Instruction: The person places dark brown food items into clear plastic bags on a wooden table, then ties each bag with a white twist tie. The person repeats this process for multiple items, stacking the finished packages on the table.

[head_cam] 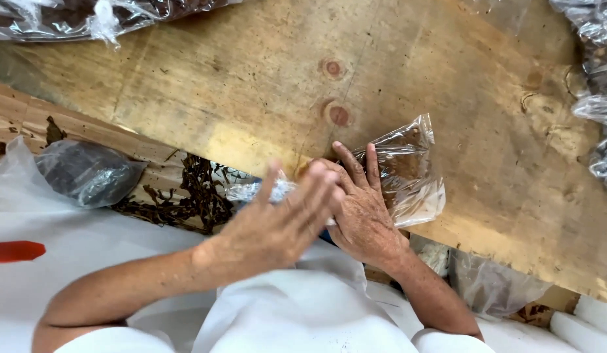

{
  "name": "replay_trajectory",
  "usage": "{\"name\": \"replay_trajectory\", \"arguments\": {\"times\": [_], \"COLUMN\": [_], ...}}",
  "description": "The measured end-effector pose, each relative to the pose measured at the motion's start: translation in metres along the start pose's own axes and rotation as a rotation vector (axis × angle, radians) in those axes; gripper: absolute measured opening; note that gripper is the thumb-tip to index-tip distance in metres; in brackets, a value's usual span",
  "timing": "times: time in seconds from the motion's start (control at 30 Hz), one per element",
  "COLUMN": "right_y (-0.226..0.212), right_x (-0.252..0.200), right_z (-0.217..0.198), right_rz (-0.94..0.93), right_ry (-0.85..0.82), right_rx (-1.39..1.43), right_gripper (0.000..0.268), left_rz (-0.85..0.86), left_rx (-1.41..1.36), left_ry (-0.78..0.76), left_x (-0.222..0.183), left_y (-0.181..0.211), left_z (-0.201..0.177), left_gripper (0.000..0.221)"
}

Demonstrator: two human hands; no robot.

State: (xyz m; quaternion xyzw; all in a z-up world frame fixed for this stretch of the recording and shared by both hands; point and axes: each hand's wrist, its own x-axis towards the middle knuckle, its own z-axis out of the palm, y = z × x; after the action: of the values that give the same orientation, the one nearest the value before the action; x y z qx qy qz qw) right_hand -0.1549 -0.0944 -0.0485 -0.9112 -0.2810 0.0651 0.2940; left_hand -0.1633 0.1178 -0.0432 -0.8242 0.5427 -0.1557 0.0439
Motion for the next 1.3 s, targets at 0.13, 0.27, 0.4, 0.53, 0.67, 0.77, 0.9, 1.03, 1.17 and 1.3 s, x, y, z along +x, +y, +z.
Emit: {"name": "replay_trajectory", "arguments": {"times": [0.13,0.27,0.4,0.53,0.67,0.77,0.9,1.03,1.17,1.3], "right_y": [-0.001,0.003,0.011,0.015,0.018,0.010,0.013,0.015,0.025,0.008], "right_x": [0.001,-0.001,-0.003,-0.006,-0.008,-0.006,-0.007,-0.007,-0.009,-0.005], "right_z": [-0.002,0.004,0.010,0.017,0.023,0.017,0.015,0.020,0.025,0.017], "right_rz": [-0.046,-0.026,-0.065,-0.115,-0.147,-0.100,-0.122,-0.085,-0.074,-0.136], "right_ry": [0.061,0.123,0.183,0.251,0.295,0.249,0.251,0.291,0.414,0.438], "right_rx": [-0.137,-0.151,-0.201,-0.215,-0.150,-0.129,-0.114,-0.128,-0.187,-0.298], "right_gripper": [0.032,0.048,0.059,0.021,0.016,0.035,0.018,0.022,0.026,0.016], "left_rz": [-0.266,-0.454,-0.894,-1.076,-0.927,-0.331,-0.242,-0.319,-0.462,-0.703], "left_rx": [-0.094,-0.781,-1.899,-2.704,-2.610,-1.793,-0.612,-0.306,-1.088,-1.687], "left_ry": [0.143,-0.125,-0.472,-0.372,-0.218,0.111,0.209,0.148,-0.217,-0.330], "left_x": [0.001,-0.012,-0.003,0.000,-0.005,-0.002,-0.011,-0.017,-0.016,-0.012], "left_y": [-0.016,-0.019,-0.035,-0.025,-0.022,-0.036,-0.030,-0.027,-0.045,-0.045], "left_z": [-0.005,0.015,0.016,0.008,0.000,-0.021,-0.001,0.019,-0.002,-0.002], "left_gripper": [0.028,0.037,0.044,0.041,0.043,0.057,0.074,0.023,0.036,0.045]}}
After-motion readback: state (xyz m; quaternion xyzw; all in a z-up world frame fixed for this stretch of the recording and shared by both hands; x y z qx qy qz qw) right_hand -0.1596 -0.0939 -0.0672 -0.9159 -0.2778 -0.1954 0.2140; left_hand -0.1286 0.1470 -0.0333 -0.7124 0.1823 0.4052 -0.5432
